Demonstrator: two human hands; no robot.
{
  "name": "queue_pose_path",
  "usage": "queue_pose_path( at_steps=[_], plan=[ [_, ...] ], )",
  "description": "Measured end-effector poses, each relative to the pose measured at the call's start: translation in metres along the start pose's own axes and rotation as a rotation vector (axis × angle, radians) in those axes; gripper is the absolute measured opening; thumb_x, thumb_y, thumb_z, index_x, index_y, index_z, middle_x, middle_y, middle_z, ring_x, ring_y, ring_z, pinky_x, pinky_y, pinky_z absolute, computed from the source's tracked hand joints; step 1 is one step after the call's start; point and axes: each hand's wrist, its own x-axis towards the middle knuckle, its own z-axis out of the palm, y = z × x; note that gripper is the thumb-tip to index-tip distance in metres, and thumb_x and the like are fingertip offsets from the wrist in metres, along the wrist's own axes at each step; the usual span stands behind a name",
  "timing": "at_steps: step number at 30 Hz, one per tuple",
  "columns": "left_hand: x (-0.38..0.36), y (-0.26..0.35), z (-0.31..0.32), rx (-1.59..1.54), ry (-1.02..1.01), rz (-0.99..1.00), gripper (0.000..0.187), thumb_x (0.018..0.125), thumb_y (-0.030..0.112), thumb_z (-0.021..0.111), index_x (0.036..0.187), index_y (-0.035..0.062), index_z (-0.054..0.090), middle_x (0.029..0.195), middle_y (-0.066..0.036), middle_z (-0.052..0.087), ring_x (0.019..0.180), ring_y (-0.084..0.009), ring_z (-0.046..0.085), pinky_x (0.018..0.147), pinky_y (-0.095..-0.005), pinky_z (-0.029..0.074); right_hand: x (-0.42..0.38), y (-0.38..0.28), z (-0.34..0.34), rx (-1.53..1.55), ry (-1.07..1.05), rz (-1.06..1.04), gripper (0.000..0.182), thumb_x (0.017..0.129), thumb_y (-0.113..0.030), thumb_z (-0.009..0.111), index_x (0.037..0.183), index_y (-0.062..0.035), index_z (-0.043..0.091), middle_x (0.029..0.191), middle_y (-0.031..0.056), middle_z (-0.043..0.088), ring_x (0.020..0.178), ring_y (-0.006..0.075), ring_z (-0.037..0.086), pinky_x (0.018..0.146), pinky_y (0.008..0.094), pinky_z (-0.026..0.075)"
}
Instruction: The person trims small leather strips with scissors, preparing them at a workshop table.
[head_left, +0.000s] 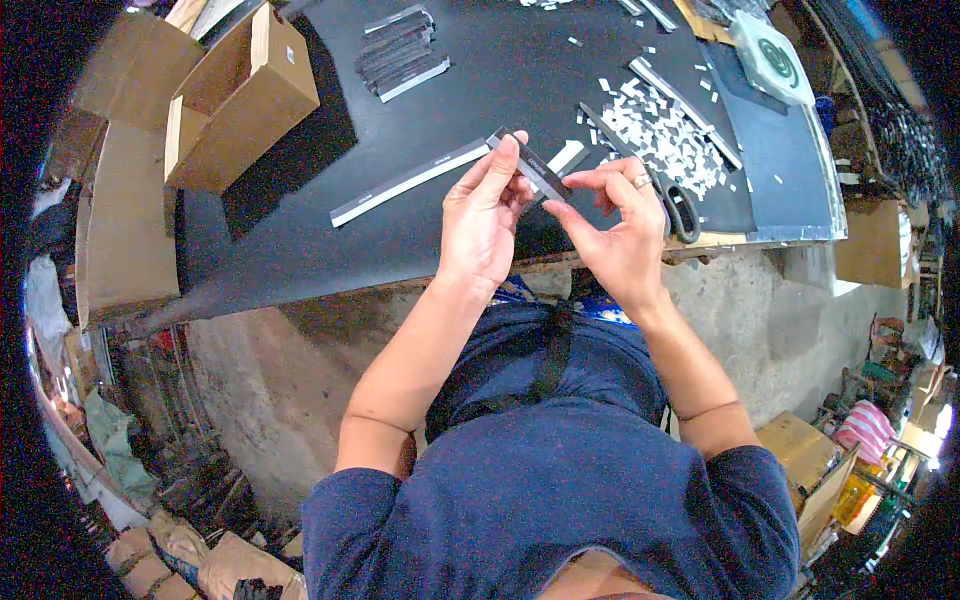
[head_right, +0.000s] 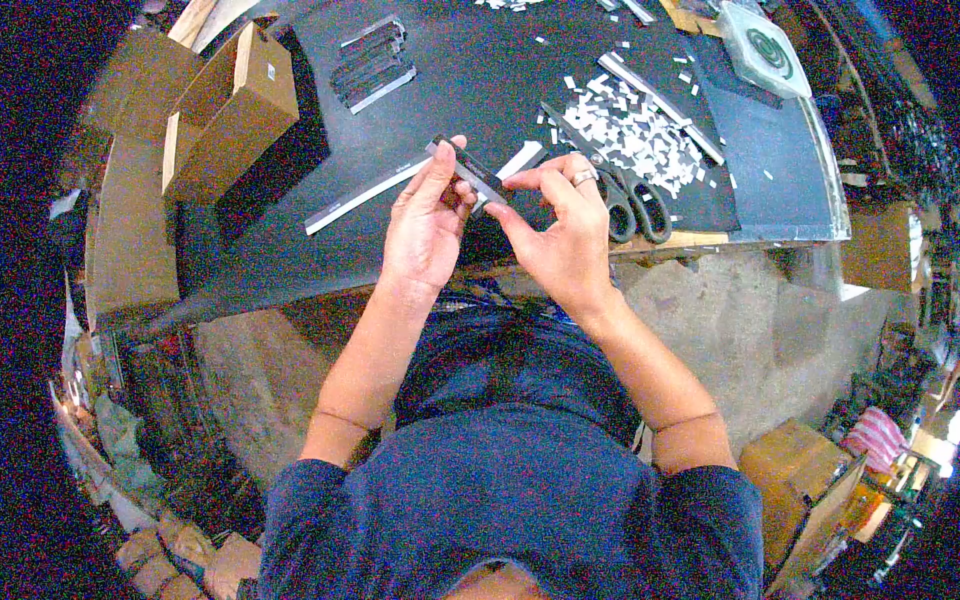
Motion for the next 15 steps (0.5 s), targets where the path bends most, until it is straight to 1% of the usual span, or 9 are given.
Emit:
queue_pose_path(
  at_steps=[2, 4, 6, 8, 11, 12, 14, 15],
  plan=[
    [0.0002, -0.0007, -0.0011, -0.004, 0.0, 0.006, 0.029, 0.088, 0.025, 0.07, 0.107, 0.0031, 0.07, 0.081, 0.004, 0.062, 0.069, -0.0045, 0.052, 0.064, -0.0199, 0.046, 0.0006, -0.0037, 0.0002, 0.035, -0.03, 0.098, 0.028, 0.065, -0.007, 0.081, 0.087, -0.0046, 0.065, 0.082, 0.0074, 0.054, 0.073, 0.0214, 0.054, 0.064, 0.0325, 0.045],
    [0.0022, -0.0034, -0.0054, 0.036, -0.041, 0.032, 0.029, 0.089, 0.026, 0.068, 0.108, 0.0047, 0.067, 0.092, 0.001, 0.065, 0.072, -0.006, 0.056, 0.065, -0.0203, 0.05, 0.0006, -0.0034, 0.002, 0.029, -0.025, 0.104, 0.027, 0.066, -0.006, 0.081, 0.088, -0.0045, 0.064, 0.082, 0.0082, 0.055, 0.074, 0.0228, 0.055, 0.065, 0.0339, 0.045],
    [0.0028, -0.0041, -0.0063, 0.046, -0.038, 0.033, 0.029, 0.089, 0.026, 0.068, 0.108, 0.0049, 0.067, 0.092, 0.002, 0.065, 0.071, -0.0058, 0.056, 0.064, -0.0203, 0.05, -0.0008, -0.0006, 0.0043, 0.023, -0.019, 0.11, 0.027, 0.067, -0.006, 0.08, 0.088, -0.0044, 0.064, 0.082, 0.009, 0.056, 0.074, 0.0243, 0.056, 0.066, 0.0352, 0.045],
    [0.0026, -0.0044, -0.0057, 0.054, -0.034, 0.033, 0.029, 0.089, 0.026, 0.069, 0.109, 0.0051, 0.067, 0.092, 0.002, 0.065, 0.071, -0.0057, 0.057, 0.064, -0.0202, 0.05, -0.0032, 0.0045, 0.0069, -0.056, 0.036, -0.064, 0.024, 0.069, -0.005, 0.077, 0.088, -0.0044, 0.064, 0.082, 0.01, 0.057, 0.077, 0.0272, 0.058, 0.068, 0.0372, 0.046],
    [0.0012, -0.0047, -0.0033, 0.042, -0.004, 0.045, 0.03, 0.088, 0.027, 0.069, 0.109, 0.0052, 0.067, 0.09, 0.002, 0.065, 0.07, -0.0056, 0.057, 0.064, -0.0199, 0.05, -0.0049, 0.005, 0.0085, -0.097, 0.054, -0.116, 0.022, 0.069, -0.005, 0.076, 0.088, -0.0045, 0.064, 0.083, 0.0103, 0.057, 0.08, 0.0294, 0.058, 0.07, 0.0385, 0.046],
    [0.0005, -0.005, -0.0032, 0.03, -0.005, 0.046, 0.03, 0.088, 0.027, 0.069, 0.109, 0.0053, 0.067, 0.089, 0.002, 0.065, 0.071, -0.0056, 0.058, 0.064, -0.0199, 0.05, -0.0048, 0.005, 0.0083, -0.097, 0.055, -0.115, 0.022, 0.069, -0.005, 0.076, 0.088, -0.0045, 0.064, 0.083, 0.0103, 0.057, 0.08, 0.0294, 0.058, 0.07, 0.0385, 0.046],
    [0.0006, -0.0055, -0.0032, 0.019, -0.007, 0.047, 0.03, 0.088, 0.027, 0.069, 0.11, 0.0053, 0.066, 0.088, 0.003, 0.064, 0.071, -0.0056, 0.058, 0.064, -0.0199, 0.051, -0.0042, 0.0051, 0.0069, -0.164, 0.071, -0.179, 0.025, 0.068, -0.001, 0.078, 0.09, -0.0025, 0.066, 0.083, 0.0099, 0.06, 0.074, 0.023, 0.06, 0.065, 0.0312, 0.05],
    [0.0014, -0.0064, -0.0038, 0.017, -0.003, 0.051, 0.03, 0.088, 0.027, 0.069, 0.11, 0.0054, 0.066, 0.088, 0.003, 0.064, 0.071, -0.0057, 0.058, 0.065, -0.02, 0.051, -0.0038, 0.0056, 0.0065, -0.165, 0.072, -0.179, 0.025, 0.068, -0.001, 0.078, 0.09, -0.0025, 0.066, 0.083, 0.0099, 0.06, 0.074, 0.023, 0.06, 0.065, 0.0312, 0.05]
  ],
)
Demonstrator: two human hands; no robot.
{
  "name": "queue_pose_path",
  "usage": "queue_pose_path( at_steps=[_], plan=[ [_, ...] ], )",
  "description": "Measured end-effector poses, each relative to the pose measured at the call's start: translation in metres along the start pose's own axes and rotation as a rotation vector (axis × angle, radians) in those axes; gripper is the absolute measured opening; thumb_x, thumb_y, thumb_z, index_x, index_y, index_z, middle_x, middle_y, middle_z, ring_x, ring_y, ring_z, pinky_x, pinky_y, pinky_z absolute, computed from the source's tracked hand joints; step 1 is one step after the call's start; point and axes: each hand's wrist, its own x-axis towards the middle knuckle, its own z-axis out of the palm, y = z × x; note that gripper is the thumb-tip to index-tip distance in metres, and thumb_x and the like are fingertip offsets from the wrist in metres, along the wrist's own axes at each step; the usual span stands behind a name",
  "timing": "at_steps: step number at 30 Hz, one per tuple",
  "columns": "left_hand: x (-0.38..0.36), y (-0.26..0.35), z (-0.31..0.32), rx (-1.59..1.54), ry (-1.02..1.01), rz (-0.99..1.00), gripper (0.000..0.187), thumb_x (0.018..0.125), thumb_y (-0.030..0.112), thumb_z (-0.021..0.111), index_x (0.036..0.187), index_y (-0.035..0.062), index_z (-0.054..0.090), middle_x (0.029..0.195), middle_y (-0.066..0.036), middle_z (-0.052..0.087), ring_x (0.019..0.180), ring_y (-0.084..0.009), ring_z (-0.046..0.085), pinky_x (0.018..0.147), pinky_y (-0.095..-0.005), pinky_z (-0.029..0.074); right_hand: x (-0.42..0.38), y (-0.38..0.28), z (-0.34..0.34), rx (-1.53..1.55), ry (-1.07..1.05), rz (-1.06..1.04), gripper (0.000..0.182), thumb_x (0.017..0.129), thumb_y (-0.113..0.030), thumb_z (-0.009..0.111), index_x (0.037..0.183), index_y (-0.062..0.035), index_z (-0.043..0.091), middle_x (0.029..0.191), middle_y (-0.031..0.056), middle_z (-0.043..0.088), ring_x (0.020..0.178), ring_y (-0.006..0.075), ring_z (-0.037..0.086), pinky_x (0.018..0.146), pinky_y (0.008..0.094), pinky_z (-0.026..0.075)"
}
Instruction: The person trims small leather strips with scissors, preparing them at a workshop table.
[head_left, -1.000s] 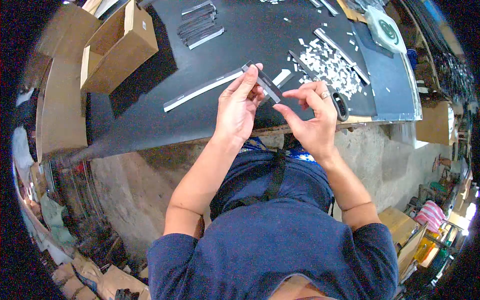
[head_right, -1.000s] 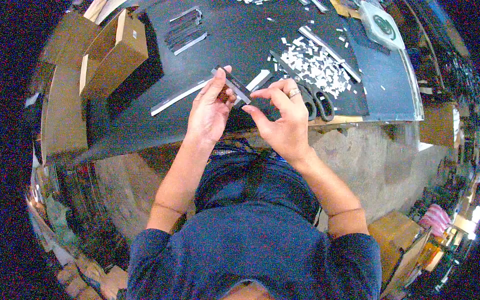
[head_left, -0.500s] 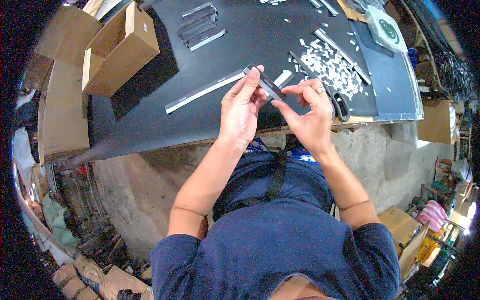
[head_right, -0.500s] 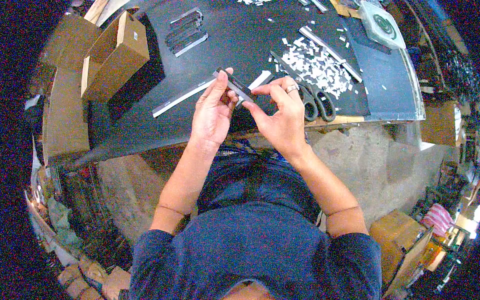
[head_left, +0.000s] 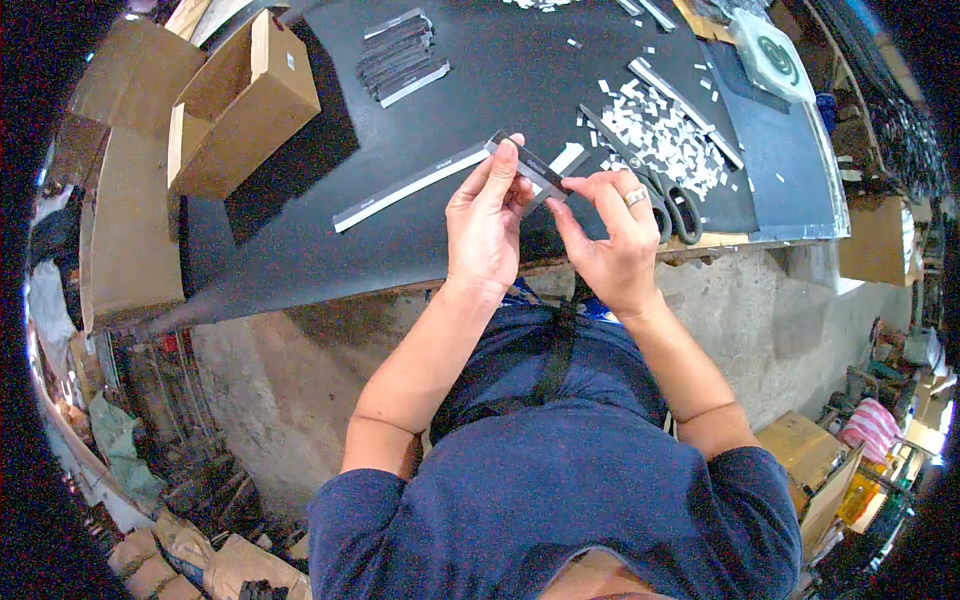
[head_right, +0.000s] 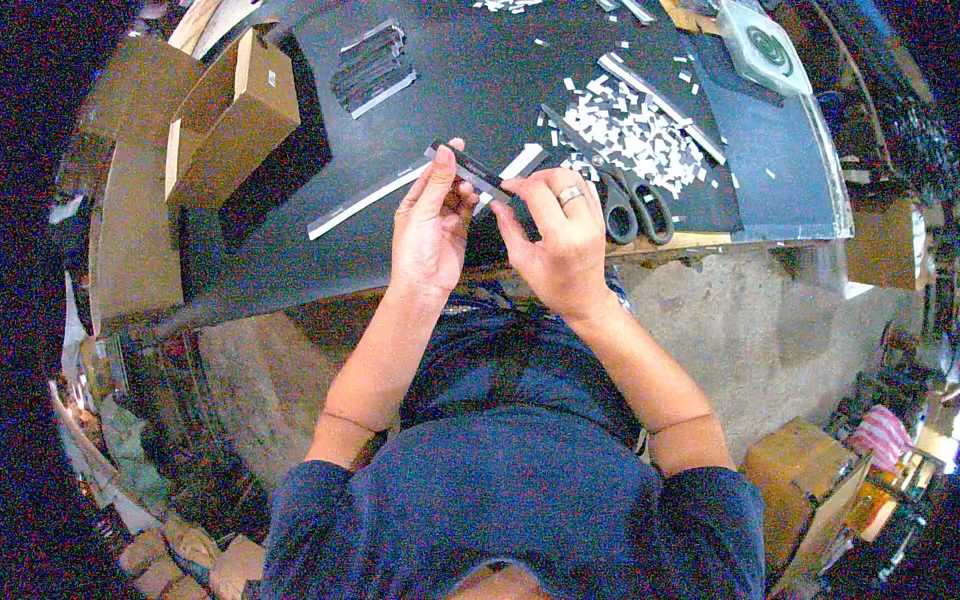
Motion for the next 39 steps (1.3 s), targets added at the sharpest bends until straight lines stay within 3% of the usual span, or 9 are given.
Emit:
queue_pose_path(
  at_steps=[3, 5, 17, 20, 25, 27, 29, 35, 39],
  plan=[
    [0.002, -0.001, -0.001, -0.007, 0.01, 0.001, 0.029, 0.089, 0.026, 0.068, 0.109, 0.0055, 0.066, 0.088, 0.002, 0.065, 0.071, -0.0061, 0.059, 0.065, -0.0204, 0.051, 0.001, 0.001, 0.002, 0.001, 0.026, -0.049, 0.025, 0.068, 0.0, 0.078, 0.09, -0.0023, 0.066, 0.083, 0.0102, 0.062, 0.075, 0.0221, 0.061, 0.065, 0.0306, 0.05],
    [0.005, 0.0, -0.002, -0.009, 0.018, 0.011, 0.029, 0.089, 0.026, 0.068, 0.109, 0.0056, 0.066, 0.088, 0.002, 0.065, 0.071, -0.0064, 0.059, 0.065, -0.0208, 0.052, 0.002, 0.001, 0.007, 0.176, 0.008, 0.083, 0.023, 0.069, -0.004, 0.075, 0.089, -0.0032, 0.064, 0.083, 0.0113, 0.06, 0.079, 0.0281, 0.061, 0.069, 0.0357, 0.049],
    [0.083, 0.06, -0.021, 0.159, 0.06, 0.137, 0.018, 0.085, 0.012, 0.072, 0.095, -0.0007, 0.066, 0.081, -0.005, 0.065, 0.071, -0.0141, 0.064, 0.066, -0.027, 0.054, 0.06, 0.022, 0.032, 0.229, -0.064, 0.099, 0.02, 0.069, -0.006, 0.075, 0.086, -0.0022, 0.064, 0.079, 0.0109, 0.061, 0.073, 0.024, 0.063, 0.067, 0.033, 0.051],
    [0.103, 0.064, -0.039, 0.392, 0.015, 0.139, 0.023, 0.088, 0.012, 0.068, 0.105, -0.0024, 0.064, 0.092, -0.009, 0.068, 0.08, -0.0168, 0.067, 0.071, -0.0275, 0.056, 0.057, 0.027, 0.028, 0.233, -0.052, 0.143, 0.019, 0.069, -0.008, 0.075, 0.085, -0.0028, 0.065, 0.077, 0.0096, 0.062, 0.071, 0.0224, 0.063, 0.066, 0.0318, 0.051],
    [0.116, 0.069, -0.058, 0.742, 0.017, 0.251, 0.033, 0.083, 0.011, 0.072, 0.108, -0.0071, 0.062, 0.089, -0.015, 0.069, 0.076, -0.0199, 0.069, 0.066, -0.0267, 0.054, 0.043, 0.033, 0.008, 0.25, -0.064, 0.22, 0.02, 0.07, -0.01, 0.076, 0.086, -0.0028, 0.066, 0.079, 0.0094, 0.064, 0.07, 0.02, 0.063, 0.066, 0.0306, 0.051],
    [0.116, 0.069, -0.062, 1.281, 0.133, 0.594, 0.039, 0.076, 0.015, 0.077, 0.109, -0.0021, 0.065, 0.094, -0.014, 0.066, 0.077, -0.0212, 0.066, 0.067, -0.0296, 0.052, 0.035, 0.036, -0.004, 0.242, -0.062, 0.227, 0.02, 0.071, -0.009, 0.076, 0.087, -0.0032, 0.067, 0.08, 0.0095, 0.065, 0.071, 0.0198, 0.064, 0.067, 0.0301, 0.051],
    [0.108, 0.065, -0.057, 1.406, 0.238, 0.981, 0.038, 0.074, 0.026, 0.081, 0.105, 0.0076, 0.07, 0.104, -0.01, 0.055, 0.079, -0.0185, 0.059, 0.073, -0.0324, 0.051, 0.028, 0.031, -0.019, 0.196, -0.048, 0.243, 0.02, 0.071, -0.009, 0.076, 0.089, -0.0033, 0.067, 0.081, 0.0096, 0.066, 0.072, 0.0198, 0.065, 0.068, 0.0298, 0.052],
    [0.078, 0.047, -0.014, 1.478, -0.46, 0.329, 0.03, 0.077, 0.031, 0.076, 0.085, 0.0014, 0.072, 0.083, -0.009, 0.069, 0.073, -0.0163, 0.064, 0.068, -0.0304, 0.051, 0.008, 0.037, -0.051, 0.04, -0.028, 0.276, 0.021, 0.07, -0.008, 0.077, 0.089, -0.0039, 0.068, 0.083, 0.0097, 0.066, 0.075, 0.0204, 0.065, 0.069, 0.0295, 0.051],
    [0.066, 0.028, 0.005, 1.596, -0.449, 0.401, 0.036, 0.071, 0.034, 0.08, 0.081, 0.0005, 0.071, 0.078, -0.013, 0.068, 0.071, -0.0211, 0.065, 0.067, -0.0316, 0.051, -0.001, 0.037, -0.064, 0.004, -0.003, 0.315, 0.021, 0.07, -0.008, 0.077, 0.088, -0.0041, 0.068, 0.083, 0.0099, 0.066, 0.076, 0.0227, 0.065, 0.069, 0.0314, 0.05]
  ],
)
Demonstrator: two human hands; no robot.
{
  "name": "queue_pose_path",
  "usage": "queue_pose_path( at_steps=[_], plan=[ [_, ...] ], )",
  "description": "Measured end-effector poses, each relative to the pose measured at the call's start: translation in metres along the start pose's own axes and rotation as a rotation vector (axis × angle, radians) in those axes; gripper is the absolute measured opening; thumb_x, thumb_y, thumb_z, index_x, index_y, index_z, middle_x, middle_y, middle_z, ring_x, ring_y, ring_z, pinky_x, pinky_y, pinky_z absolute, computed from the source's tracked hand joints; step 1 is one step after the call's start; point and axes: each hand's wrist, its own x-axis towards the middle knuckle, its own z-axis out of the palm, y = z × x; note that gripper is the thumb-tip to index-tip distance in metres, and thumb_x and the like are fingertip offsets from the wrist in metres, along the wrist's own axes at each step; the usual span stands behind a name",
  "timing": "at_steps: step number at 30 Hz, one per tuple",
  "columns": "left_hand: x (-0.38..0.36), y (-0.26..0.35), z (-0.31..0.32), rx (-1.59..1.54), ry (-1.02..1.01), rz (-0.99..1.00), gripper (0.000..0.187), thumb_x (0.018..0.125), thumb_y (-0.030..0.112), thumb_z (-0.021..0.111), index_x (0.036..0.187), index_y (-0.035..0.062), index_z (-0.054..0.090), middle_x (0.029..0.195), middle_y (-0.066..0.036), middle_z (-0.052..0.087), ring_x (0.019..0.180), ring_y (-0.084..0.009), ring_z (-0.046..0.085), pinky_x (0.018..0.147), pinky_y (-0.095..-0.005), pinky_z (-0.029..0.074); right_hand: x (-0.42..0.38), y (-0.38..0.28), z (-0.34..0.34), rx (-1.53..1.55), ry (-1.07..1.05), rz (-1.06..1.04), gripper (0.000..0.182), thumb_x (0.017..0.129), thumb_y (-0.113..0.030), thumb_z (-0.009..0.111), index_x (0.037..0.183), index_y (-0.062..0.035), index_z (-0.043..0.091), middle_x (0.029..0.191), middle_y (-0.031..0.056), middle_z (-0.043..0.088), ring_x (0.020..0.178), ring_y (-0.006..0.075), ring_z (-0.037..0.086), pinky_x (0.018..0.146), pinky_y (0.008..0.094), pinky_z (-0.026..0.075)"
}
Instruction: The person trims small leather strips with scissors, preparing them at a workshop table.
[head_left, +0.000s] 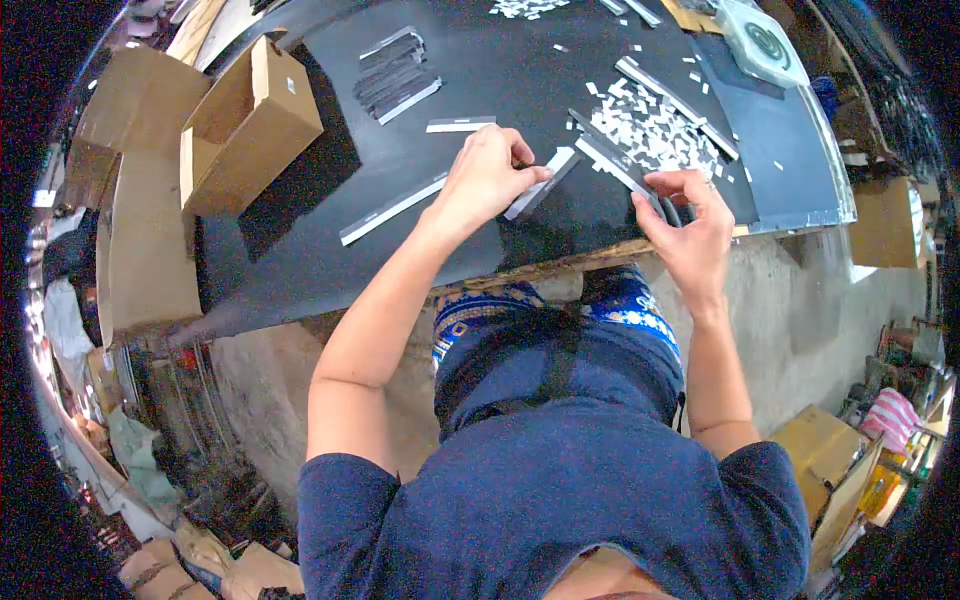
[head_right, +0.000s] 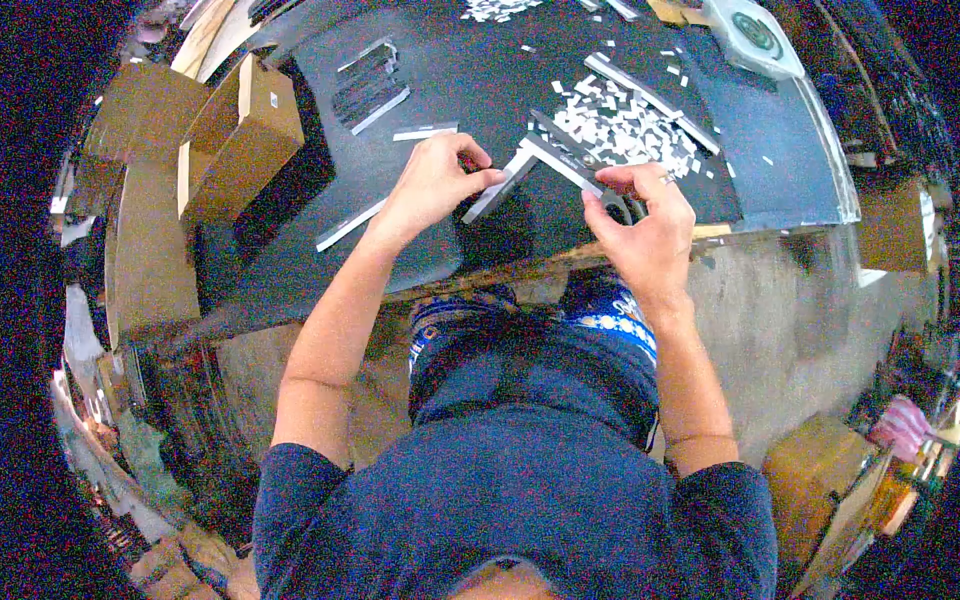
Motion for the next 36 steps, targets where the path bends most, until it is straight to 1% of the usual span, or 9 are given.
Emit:
queue_pose_path(
  at_steps=[15, 18, 21, 22, 24, 26, 30, 33, 36],
  plan=[
    [0.008, 0.01, 0.02, 0.076, -0.02, -0.026, 0.026, 0.065, 0.018, 0.082, 0.078, 0.0002, 0.069, 0.073, -0.013, 0.068, 0.067, -0.0223, 0.066, 0.064, -0.034, 0.052, -0.009, 0.007, -0.004, -0.039, 0.029, -0.041, 0.019, 0.07, -0.009, 0.075, 0.088, -0.0074, 0.066, 0.085, 0.0093, 0.065, 0.081, 0.0268, 0.062, 0.075, 0.0357, 0.047],
    [0.0, 0.011, 0.014, -0.059, -0.027, -0.068, 0.027, 0.067, 0.015, 0.081, 0.087, 0.0012, 0.07, 0.076, -0.011, 0.068, 0.066, -0.018, 0.065, 0.063, -0.0317, 0.051, -0.01, 0.01, -0.002, -0.124, 0.02, -0.047, 0.022, 0.069, -0.012, 0.076, 0.088, -0.0092, 0.066, 0.086, 0.0076, 0.063, 0.087, 0.0274, 0.06, 0.079, 0.0383, 0.043],
    [-0.013, 0.012, 0.002, -0.159, 0.206, -0.013, 0.029, 0.076, 0.014, 0.077, 0.099, -0.0012, 0.069, 0.076, -0.004, 0.067, 0.064, -0.01, 0.061, 0.059, -0.0253, 0.048, -0.012, 0.017, 0.006, -0.246, -0.021, -0.12, 0.027, 0.068, -0.014, 0.078, 0.091, -0.0092, 0.065, 0.09, 0.008, 0.061, 0.093, 0.0286, 0.056, 0.081, 0.0399, 0.041],
    [-0.019, 0.014, 0.001, -0.155, 0.206, -0.016, 0.029, 0.076, 0.014, 0.077, 0.099, -0.0012, 0.069, 0.076, -0.004, 0.067, 0.064, -0.01, 0.061, 0.059, -0.0253, 0.048, -0.012, 0.018, 0.01, -0.242, -0.022, -0.119, 0.027, 0.068, -0.014, 0.078, 0.091, -0.0092, 0.065, 0.09, 0.008, 0.061, 0.093, 0.0286, 0.056, 0.081, 0.0399, 0.041],
    [-0.031, 0.022, -0.003, -0.546, 0.286, -0.108, 0.019, 0.08, 0.007, 0.073, 0.096, -0.0032, 0.069, 0.076, -0.008, 0.068, 0.065, -0.0118, 0.062, 0.059, -0.0248, 0.048, -0.01, 0.014, 0.02, -0.321, -0.047, -0.183, 0.034, 0.065, -0.017, 0.08, 0.094, -0.0091, 0.064, 0.095, 0.0095, 0.059, 0.095, 0.0298, 0.054, 0.082, 0.0398, 0.041],
    [-0.042, 0.023, -0.003, -0.588, 0.285, -0.123, 0.011, 0.086, 0.007, 0.07, 0.092, -0.0017, 0.068, 0.078, -0.005, 0.068, 0.068, -0.01, 0.062, 0.059, -0.022, 0.047, -0.005, 0.002, 0.027, -0.304, -0.096, -0.151, 0.038, 0.068, -0.018, 0.08, 0.101, -0.0083, 0.065, 0.102, 0.011, 0.059, 0.097, 0.0302, 0.054, 0.084, 0.0397, 0.041],
    [-0.057, 0.013, 0.011, -0.961, 0.277, -0.082, 0.007, 0.086, 0.006, 0.069, 0.091, 0.0023, 0.066, 0.082, -0.004, 0.067, 0.072, -0.0101, 0.063, 0.064, -0.023, 0.047, 0.004, -0.012, 0.058, 0.305, -0.139, -0.243, 0.029, 0.082, -0.009, 0.069, 0.111, -0.0036, 0.065, 0.105, 0.0153, 0.066, 0.101, 0.0313, 0.061, 0.09, 0.0378, 0.047],
    [-0.064, 0.006, 0.02, -1.131, 0.338, -0.07, 0.009, 0.086, 0.005, 0.07, 0.093, 0.0028, 0.066, 0.084, -0.003, 0.067, 0.075, -0.0089, 0.06, 0.067, -0.0225, 0.047, 0.003, -0.018, 0.079, 0.513, -0.269, -0.125, 0.02, 0.084, -0.007, 0.065, 0.104, -0.0035, 0.069, 0.093, 0.0152, 0.067, 0.089, 0.029, 0.065, 0.082, 0.0359, 0.049],
    [-0.074, -0.004, 0.022, -1.125, 0.389, -0.11, 0.01, 0.085, 0.004, 0.07, 0.095, 0.0023, 0.067, 0.083, -0.003, 0.067, 0.074, -0.0083, 0.059, 0.07, -0.0221, 0.047, 0.004, -0.025, 0.083, 0.46, -0.371, -0.05, 0.018, 0.084, -0.006, 0.065, 0.101, -0.004, 0.069, 0.089, 0.014, 0.067, 0.083, 0.0294, 0.064, 0.078, 0.0367, 0.048]
  ],
)
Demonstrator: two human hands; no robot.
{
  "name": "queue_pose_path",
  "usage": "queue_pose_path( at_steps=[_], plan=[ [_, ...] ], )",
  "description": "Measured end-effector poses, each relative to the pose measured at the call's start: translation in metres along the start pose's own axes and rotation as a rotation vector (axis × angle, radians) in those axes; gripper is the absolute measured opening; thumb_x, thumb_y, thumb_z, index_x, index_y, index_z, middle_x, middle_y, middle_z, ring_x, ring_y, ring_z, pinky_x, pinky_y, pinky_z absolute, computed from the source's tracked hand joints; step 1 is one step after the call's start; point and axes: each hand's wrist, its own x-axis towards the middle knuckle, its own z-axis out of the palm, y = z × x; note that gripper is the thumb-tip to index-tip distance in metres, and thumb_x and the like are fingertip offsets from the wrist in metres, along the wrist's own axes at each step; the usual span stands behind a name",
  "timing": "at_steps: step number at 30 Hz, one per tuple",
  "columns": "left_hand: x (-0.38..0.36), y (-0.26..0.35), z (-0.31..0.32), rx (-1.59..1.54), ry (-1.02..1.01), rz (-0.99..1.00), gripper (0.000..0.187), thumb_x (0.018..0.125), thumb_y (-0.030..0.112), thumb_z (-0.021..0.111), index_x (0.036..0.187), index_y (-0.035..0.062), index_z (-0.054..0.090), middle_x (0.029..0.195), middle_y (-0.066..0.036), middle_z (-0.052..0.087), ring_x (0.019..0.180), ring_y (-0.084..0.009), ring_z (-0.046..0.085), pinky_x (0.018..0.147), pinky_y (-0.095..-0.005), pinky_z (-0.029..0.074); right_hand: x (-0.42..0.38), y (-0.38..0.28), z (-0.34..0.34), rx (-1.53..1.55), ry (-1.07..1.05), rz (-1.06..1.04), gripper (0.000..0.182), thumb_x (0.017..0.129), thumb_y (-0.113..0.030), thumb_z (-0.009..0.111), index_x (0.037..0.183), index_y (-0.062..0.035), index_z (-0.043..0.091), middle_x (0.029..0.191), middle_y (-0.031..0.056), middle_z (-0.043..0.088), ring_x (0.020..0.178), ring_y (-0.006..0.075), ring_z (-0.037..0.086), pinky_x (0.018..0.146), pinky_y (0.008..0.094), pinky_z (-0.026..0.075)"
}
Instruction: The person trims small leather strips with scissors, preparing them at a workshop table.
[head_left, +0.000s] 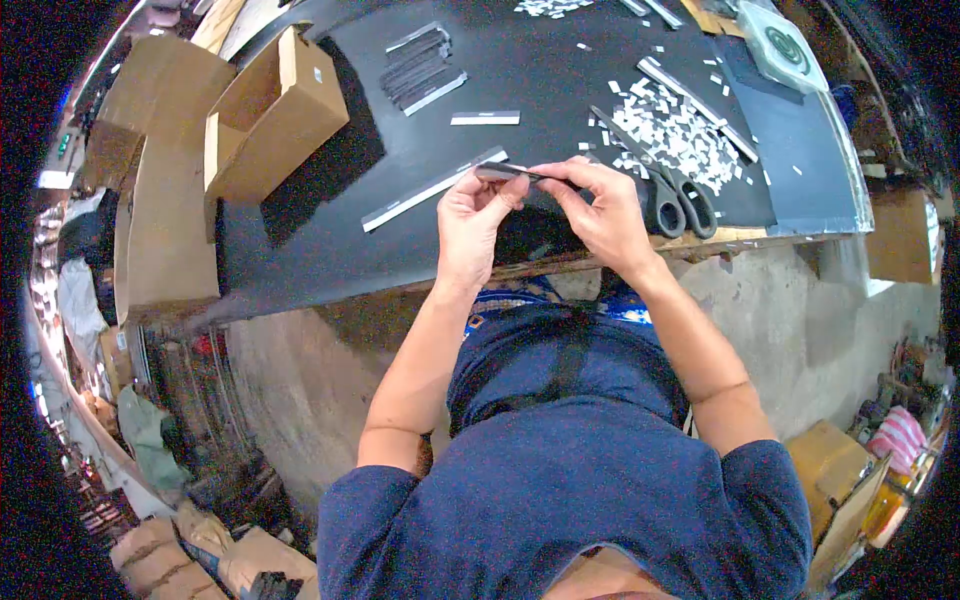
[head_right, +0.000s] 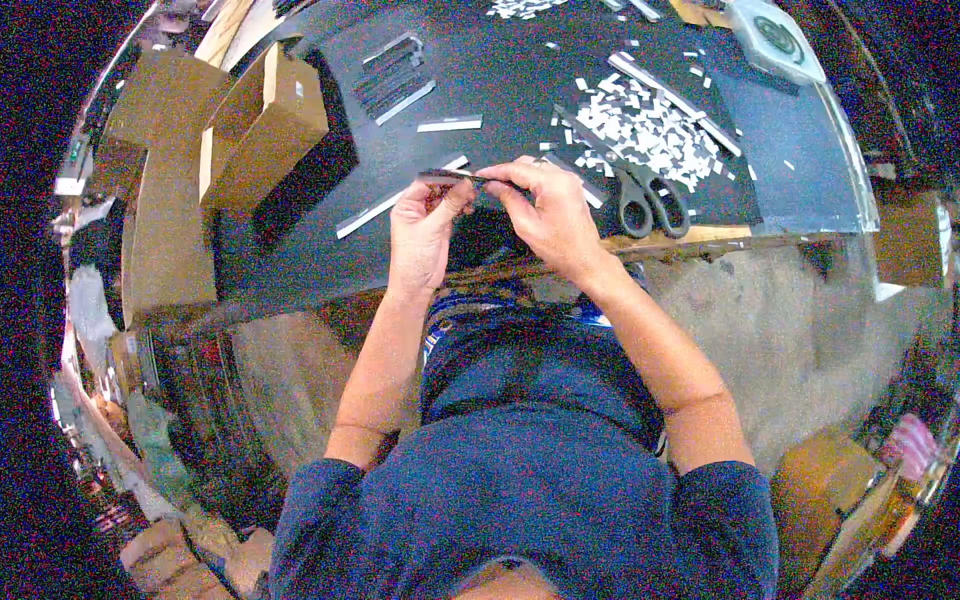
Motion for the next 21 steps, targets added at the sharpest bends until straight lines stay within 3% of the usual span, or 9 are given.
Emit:
queue_pose_path(
  at_steps=[1, 2, 5, 9, 12, 17, 21],
  plan=[
    [-0.001, -0.002, -0.008, 0.102, 0.016, 0.016, 0.022, 0.082, 0.004, 0.073, 0.103, 0.0028, 0.066, 0.089, -0.003, 0.068, 0.08, -0.0092, 0.061, 0.075, -0.0238, 0.048, 0.002, 0.003, 0.002, -0.127, 0.005, -0.105, 0.016, 0.082, -0.006, 0.065, 0.096, -0.0051, 0.07, 0.086, 0.0119, 0.066, 0.082, 0.0303, 0.062, 0.078, 0.0385, 0.047],
    [-0.002, -0.002, -0.014, 0.103, 0.031, 0.017, 0.022, 0.082, 0.004, 0.073, 0.103, 0.0028, 0.066, 0.089, -0.003, 0.068, 0.08, -0.0092, 0.061, 0.075, -0.0238, 0.048, 0.004, 0.008, 0.005, -0.12, -0.007, -0.108, 0.016, 0.082, -0.006, 0.065, 0.096, -0.0051, 0.07, 0.086, 0.0119, 0.066, 0.082, 0.0303, 0.062, 0.078, 0.0385, 0.047],
    [-0.011, 0.016, -0.023, 0.831, 0.103, 0.356, 0.048, 0.074, 0.004, 0.076, 0.119, 0.0073, 0.061, 0.104, -0.007, 0.068, 0.096, -0.019, 0.063, 0.084, -0.0311, 0.049, 0.006, 0.017, 0.008, -0.356, -0.055, -0.295, 0.012, 0.077, -0.003, 0.064, 0.088, -0.0055, 0.068, 0.088, 0.009, 0.064, 0.094, 0.0293, 0.057, 0.082, 0.0397, 0.045],
    [-0.022, 0.007, -0.037, 0.864, 0.017, 0.281, 0.061, 0.076, -0.001, 0.072, 0.133, 0.0061, 0.051, 0.111, -0.009, 0.068, 0.106, -0.0182, 0.062, 0.097, -0.0327, 0.045, 0.006, 0.025, 0.018, -0.381, -0.147, -0.333, 0.018, 0.075, 0.0, 0.065, 0.092, -0.0036, 0.067, 0.098, 0.0115, 0.06, 0.1, 0.0305, 0.054, 0.086, 0.0402, 0.045],
    [-0.023, -0.001, -0.034, 0.895, 0.059, 0.369, 0.063, 0.077, -0.002, 0.07, 0.136, 0.0073, 0.048, 0.109, -0.008, 0.068, 0.106, -0.0182, 0.062, 0.097, -0.033, 0.044, 0.004, 0.024, 0.02, -0.317, -0.137, -0.27, 0.022, 0.073, 0.002, 0.066, 0.095, -0.0029, 0.066, 0.1, 0.0128, 0.059, 0.101, 0.0313, 0.054, 0.089, 0.0397, 0.045],
    [-0.025, -0.003, -0.029, 0.841, 0.054, 0.315, 0.072, 0.079, -0.005, 0.066, 0.143, 0.0098, 0.038, 0.108, -0.008, 0.069, 0.107, -0.0184, 0.062, 0.099, -0.0334, 0.043, 0.0, 0.016, 0.018, -0.245, -0.101, -0.202, 0.034, 0.072, 0.006, 0.066, 0.104, -0.0026, 0.062, 0.106, 0.0149, 0.059, 0.105, 0.0338, 0.055, 0.091, 0.0391, 0.046],
    [-0.026, -0.011, -0.019, 0.681, 0.033, 0.269, 0.081, 0.08, -0.014, 0.058, 0.149, 0.0096, 0.023, 0.118, -0.012, 0.062, 0.114, -0.0208, 0.057, 0.104, -0.0359, 0.041, -0.005, 0.015, 0.024, -0.184, -0.035, -0.159, 0.045, 0.072, 0.009, 0.065, 0.114, -0.0034, 0.059, 0.114, 0.0154, 0.059, 0.11, 0.0336, 0.057, 0.094, 0.0375, 0.046]
  ],
)
